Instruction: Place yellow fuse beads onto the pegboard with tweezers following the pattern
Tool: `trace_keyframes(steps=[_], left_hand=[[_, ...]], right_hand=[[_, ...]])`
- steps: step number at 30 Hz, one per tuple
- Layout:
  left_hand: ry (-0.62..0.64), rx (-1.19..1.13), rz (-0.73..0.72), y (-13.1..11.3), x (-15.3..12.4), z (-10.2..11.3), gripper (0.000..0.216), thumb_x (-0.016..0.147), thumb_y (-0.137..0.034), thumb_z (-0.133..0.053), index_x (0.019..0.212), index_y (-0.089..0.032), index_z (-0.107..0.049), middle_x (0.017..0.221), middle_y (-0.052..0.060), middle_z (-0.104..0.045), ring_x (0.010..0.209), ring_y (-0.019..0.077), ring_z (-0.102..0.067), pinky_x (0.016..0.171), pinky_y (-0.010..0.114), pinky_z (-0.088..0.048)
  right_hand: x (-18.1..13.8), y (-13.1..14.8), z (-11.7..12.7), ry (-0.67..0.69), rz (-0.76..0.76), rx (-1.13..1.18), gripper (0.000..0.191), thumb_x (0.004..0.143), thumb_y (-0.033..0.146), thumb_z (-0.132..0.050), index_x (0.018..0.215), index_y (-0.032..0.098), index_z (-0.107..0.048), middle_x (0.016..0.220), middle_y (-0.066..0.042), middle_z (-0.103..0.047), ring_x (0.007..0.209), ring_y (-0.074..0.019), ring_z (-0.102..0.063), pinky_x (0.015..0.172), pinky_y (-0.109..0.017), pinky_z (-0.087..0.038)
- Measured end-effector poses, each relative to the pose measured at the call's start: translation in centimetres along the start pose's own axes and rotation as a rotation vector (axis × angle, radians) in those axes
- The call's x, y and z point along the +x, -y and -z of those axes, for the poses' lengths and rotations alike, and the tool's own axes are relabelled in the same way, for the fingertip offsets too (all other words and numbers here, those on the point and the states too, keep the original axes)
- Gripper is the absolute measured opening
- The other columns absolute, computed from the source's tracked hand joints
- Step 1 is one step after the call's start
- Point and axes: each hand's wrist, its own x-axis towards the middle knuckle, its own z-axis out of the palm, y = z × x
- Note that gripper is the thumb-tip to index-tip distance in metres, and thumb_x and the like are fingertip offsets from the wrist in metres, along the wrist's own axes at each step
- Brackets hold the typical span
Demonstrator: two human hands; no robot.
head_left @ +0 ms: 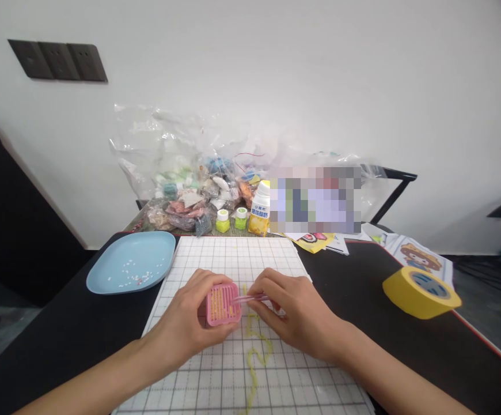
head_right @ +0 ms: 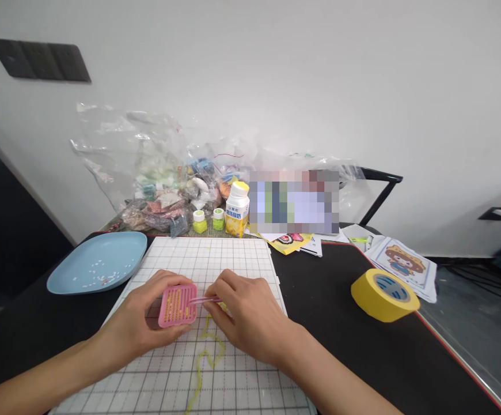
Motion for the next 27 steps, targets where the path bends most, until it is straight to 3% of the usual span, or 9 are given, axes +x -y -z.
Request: trace_keyframes(steps=[27], left_hand=[[-0.01,-0.026,-0.008,0.09,-0.07,-0.07,0.034,0.074,-0.02,-0.07,0.105,-0.026,-0.057,0.099,0.001,-0.059,0.093,0.0225,-0.057,0.083,0.037,-0.05]], right_hand=[[-0.24,-0.19,0.26,0.004,-0.01,0.052,0.018,0.095,0.027,-0.048,0.091,0.017,-0.062,0.081,-0.002,-0.063,0.053,-0.0072,-0.046,0.048,-0.021,-0.036]])
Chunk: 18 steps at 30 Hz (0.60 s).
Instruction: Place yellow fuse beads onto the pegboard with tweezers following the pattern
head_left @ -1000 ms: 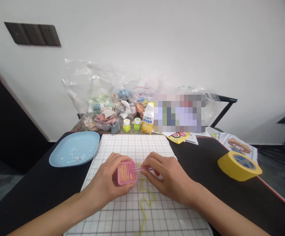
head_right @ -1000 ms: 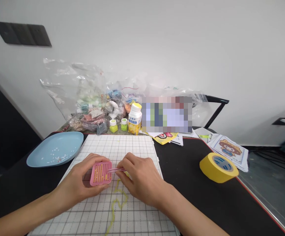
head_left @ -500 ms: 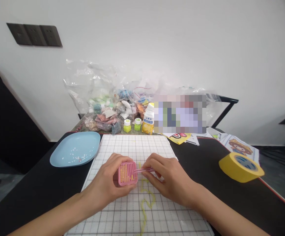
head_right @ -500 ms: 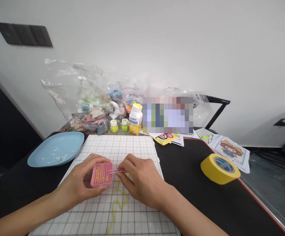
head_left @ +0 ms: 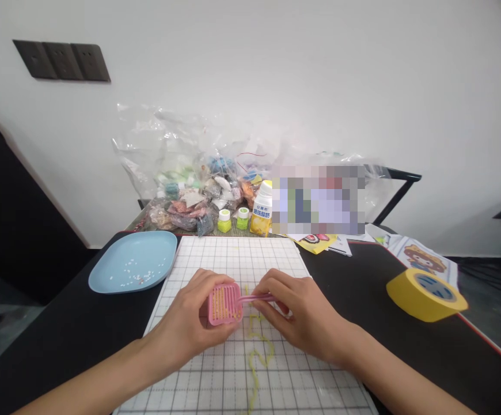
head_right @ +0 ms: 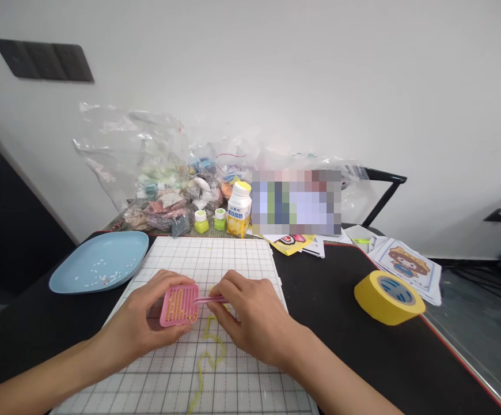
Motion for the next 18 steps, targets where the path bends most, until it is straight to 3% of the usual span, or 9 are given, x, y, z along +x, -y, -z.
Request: trace_keyframes(steps=[18], left_hand=[[-0.005,0.012,-0.012,0.04,0.06,0.02,0.032,0.076,-0.022,-0.07,0.105,-0.025,-0.056,0.098,0.001,-0.058,0.092,0.0226,-0.057,0.083,0.039,-0.05]], right_hand=[[-0.26,0.01,0.17,0.038,0.054,-0.023,0.014,0.093,0.025,-0.049,0.091,0.017,-0.061,0.081,-0.002,-0.063,0.053,-0.0075,-0.047,0.049,-0.021,-0.034]])
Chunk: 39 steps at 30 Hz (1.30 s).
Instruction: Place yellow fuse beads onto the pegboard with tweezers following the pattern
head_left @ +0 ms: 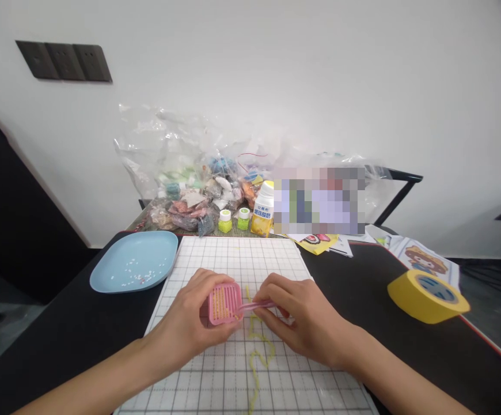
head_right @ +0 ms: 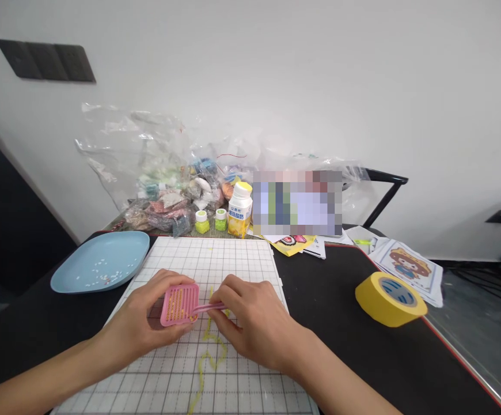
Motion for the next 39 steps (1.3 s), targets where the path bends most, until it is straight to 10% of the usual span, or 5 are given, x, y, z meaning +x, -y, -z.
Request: trace_keyframes(steps=[39], left_hand=[[0.338,0.067,-0.219,0.6,1.7,1.8,0.047,0.068,-0.02,-0.078,0.106,-0.026,-0.049,0.118,0.005,-0.053,0.117,0.0289,-0.039,0.098,0.047,-0.042]], right_hand=[[0.3,-3.8,-1.3,-0.061,-0.15,-0.162,0.025,0.096,0.033,-0.045,0.087,0.018,-0.062,0.08,-0.003,-0.065,0.058,-0.0096,-0.056,0.05,-0.021,-0.034]])
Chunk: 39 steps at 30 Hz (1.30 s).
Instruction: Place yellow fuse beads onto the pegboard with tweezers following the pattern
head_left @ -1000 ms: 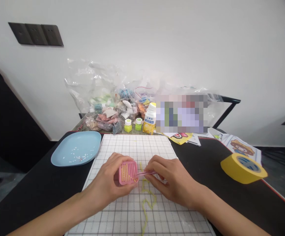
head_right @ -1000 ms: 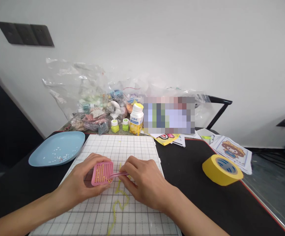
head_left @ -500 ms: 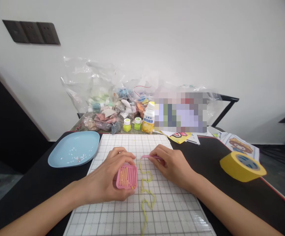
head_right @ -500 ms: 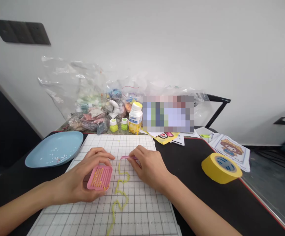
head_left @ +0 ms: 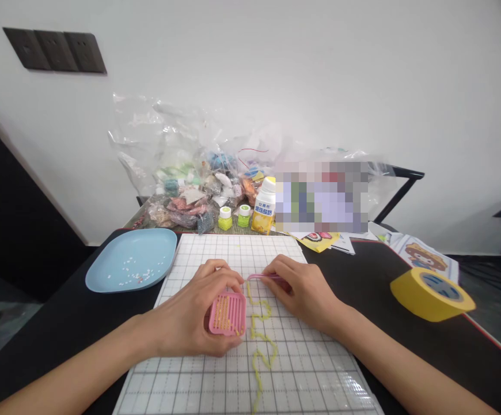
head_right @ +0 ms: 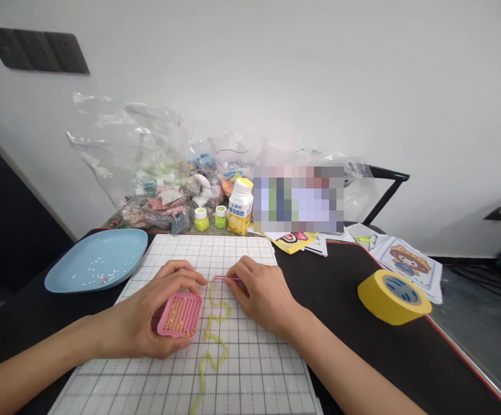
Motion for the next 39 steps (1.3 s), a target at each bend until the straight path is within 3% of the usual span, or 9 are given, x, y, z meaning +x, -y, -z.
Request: trace_keyframes(steps=[20,39], left_hand=[[0.006,0.032,-0.011,0.11,0.1,-0.4,0.046,0.069,-0.021,-0.077,0.106,-0.024,-0.05,0.119,0.007,-0.054,0.12,0.0316,-0.036,0.099,0.05,-0.042],[-0.031,-0.003,-0.009,0.28,0.09,-0.65,0.042,0.071,-0.024,-0.075,0.106,-0.026,-0.051,0.115,0.007,-0.054,0.116,0.0299,-0.038,0.097,0.048,-0.043]], right_hand=[[0.04,0.1,0.03,-0.027,0.032,-0.041,0.025,0.096,0.034,-0.047,0.087,0.018,-0.064,0.078,-0.001,-0.064,0.054,-0.0081,-0.054,0.048,-0.021,-0.029],[-0.24,0.38,0.31,-0.064,0.013,-0.002,0.024,0.096,0.033,-0.047,0.088,0.017,-0.063,0.078,-0.002,-0.064,0.054,-0.0082,-0.051,0.049,-0.021,-0.033]])
